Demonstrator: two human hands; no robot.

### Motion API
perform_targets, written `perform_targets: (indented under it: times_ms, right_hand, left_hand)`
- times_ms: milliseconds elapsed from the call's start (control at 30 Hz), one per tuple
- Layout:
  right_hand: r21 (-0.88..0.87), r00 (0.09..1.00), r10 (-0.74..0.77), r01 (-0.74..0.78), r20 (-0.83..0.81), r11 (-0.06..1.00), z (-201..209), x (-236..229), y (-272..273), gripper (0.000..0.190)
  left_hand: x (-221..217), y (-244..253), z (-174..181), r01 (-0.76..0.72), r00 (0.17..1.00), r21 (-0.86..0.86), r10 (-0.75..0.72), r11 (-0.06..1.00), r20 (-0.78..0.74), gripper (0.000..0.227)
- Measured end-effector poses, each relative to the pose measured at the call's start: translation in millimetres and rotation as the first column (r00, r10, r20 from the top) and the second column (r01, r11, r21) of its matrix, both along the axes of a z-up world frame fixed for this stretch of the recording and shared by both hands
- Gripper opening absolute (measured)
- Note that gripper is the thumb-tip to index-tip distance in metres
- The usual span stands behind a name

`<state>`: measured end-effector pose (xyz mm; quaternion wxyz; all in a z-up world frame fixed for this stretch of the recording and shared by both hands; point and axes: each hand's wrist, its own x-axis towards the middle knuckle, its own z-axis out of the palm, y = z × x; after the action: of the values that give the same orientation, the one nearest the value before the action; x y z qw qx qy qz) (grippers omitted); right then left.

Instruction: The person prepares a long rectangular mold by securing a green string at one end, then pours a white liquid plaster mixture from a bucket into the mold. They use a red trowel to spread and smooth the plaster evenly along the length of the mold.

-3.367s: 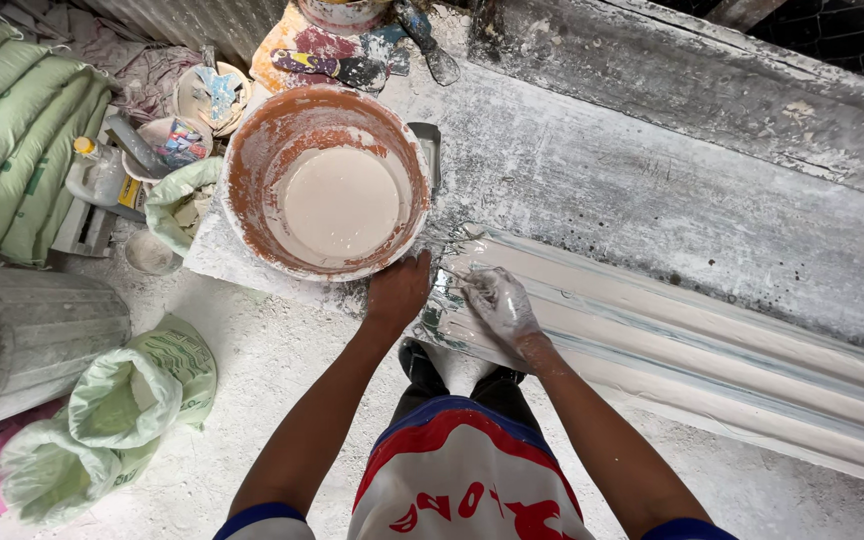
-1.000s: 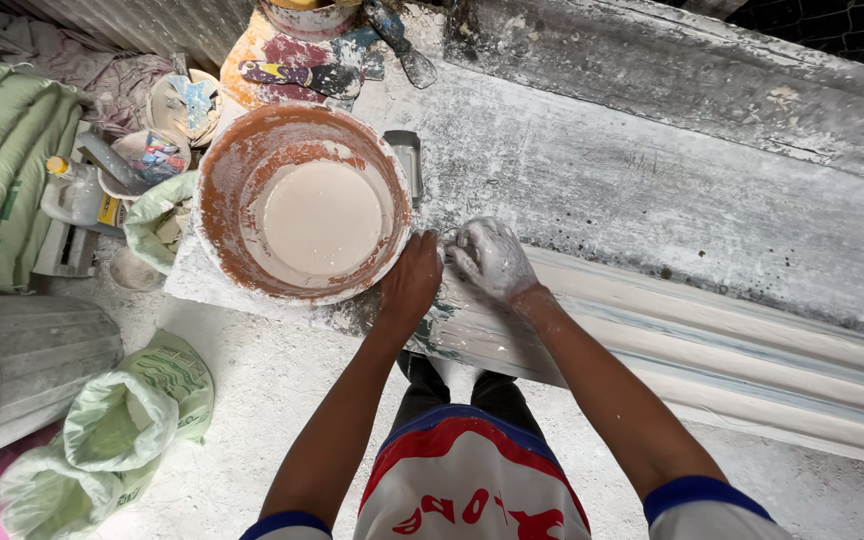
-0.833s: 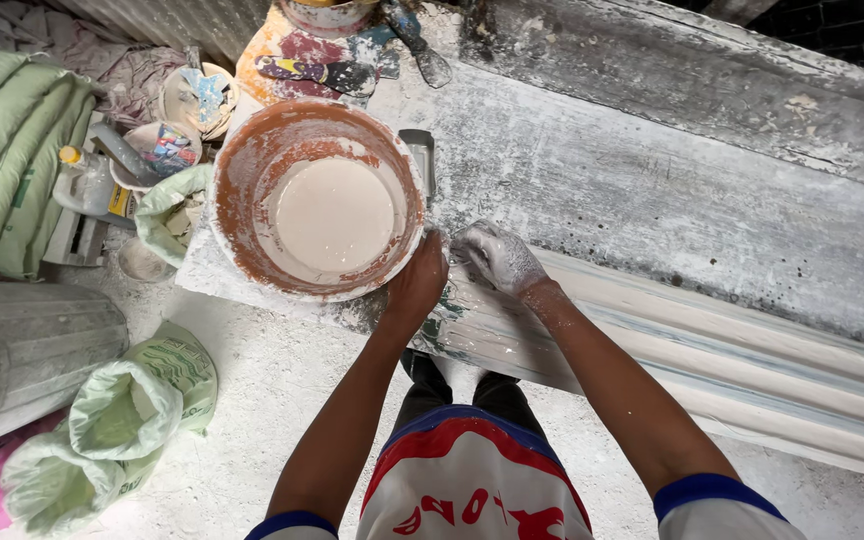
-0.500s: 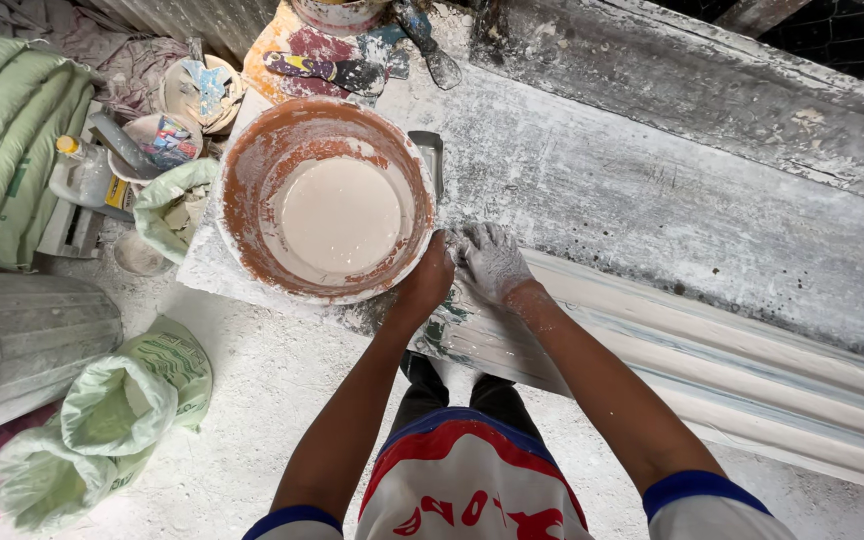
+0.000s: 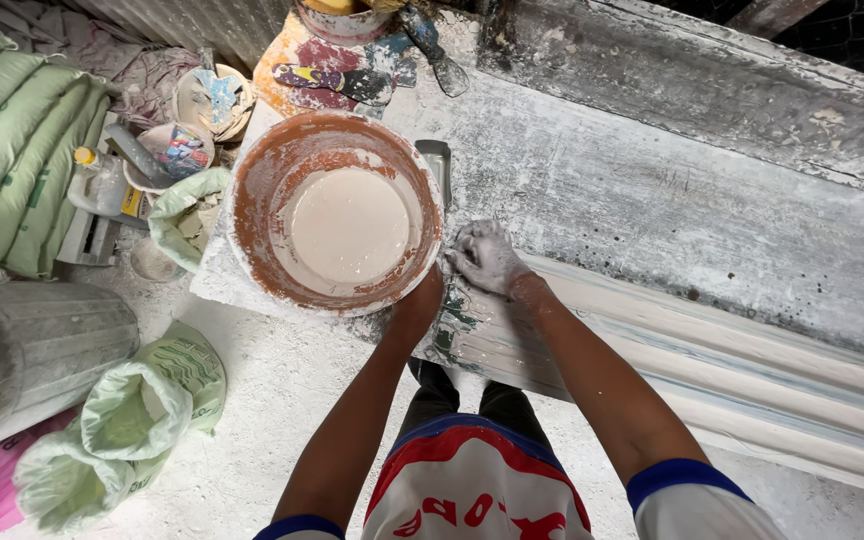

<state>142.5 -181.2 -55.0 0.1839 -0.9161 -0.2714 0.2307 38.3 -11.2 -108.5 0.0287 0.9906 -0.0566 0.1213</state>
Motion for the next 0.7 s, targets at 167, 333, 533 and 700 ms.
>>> perform_targets:
  times_ms: [167,333,533,700]
  right_hand:
    - [0.497,0.892,-0.234,0.416,-0.388,0.762,13.4,-5.0,-40.7,0.039]
    - [0.497,0.525,-0.084,0.838,-0.847,0.223,24.4,-15.4,-68.6,0.041]
    - [0.401,0.543,-0.401,0.830,-0.738,0.387,28.0,-36.8,-69.7,0.022]
    - [-0.013,0.968,-0.176,0.181,0.178,0.983,45.0,-58.9,-65.1,0.024]
  left_hand:
    - [14.8,1.4,-1.2,0.010,0.993,-0.079,-0.019,0.997,-0.117,0.039]
    - [32.4,3.9,16.1,0.020,0.973,-0.180,-0.061,0.983,-0.222,0.041]
    - [27.3,10.4,24.7,0.043,0.938,-0.289,-0.139,0.956,-0.318,0.044]
    - [31.6,9.6,17.1,0.054,0.897,-0.339,-0.195,0.939,-0.396,0.046]
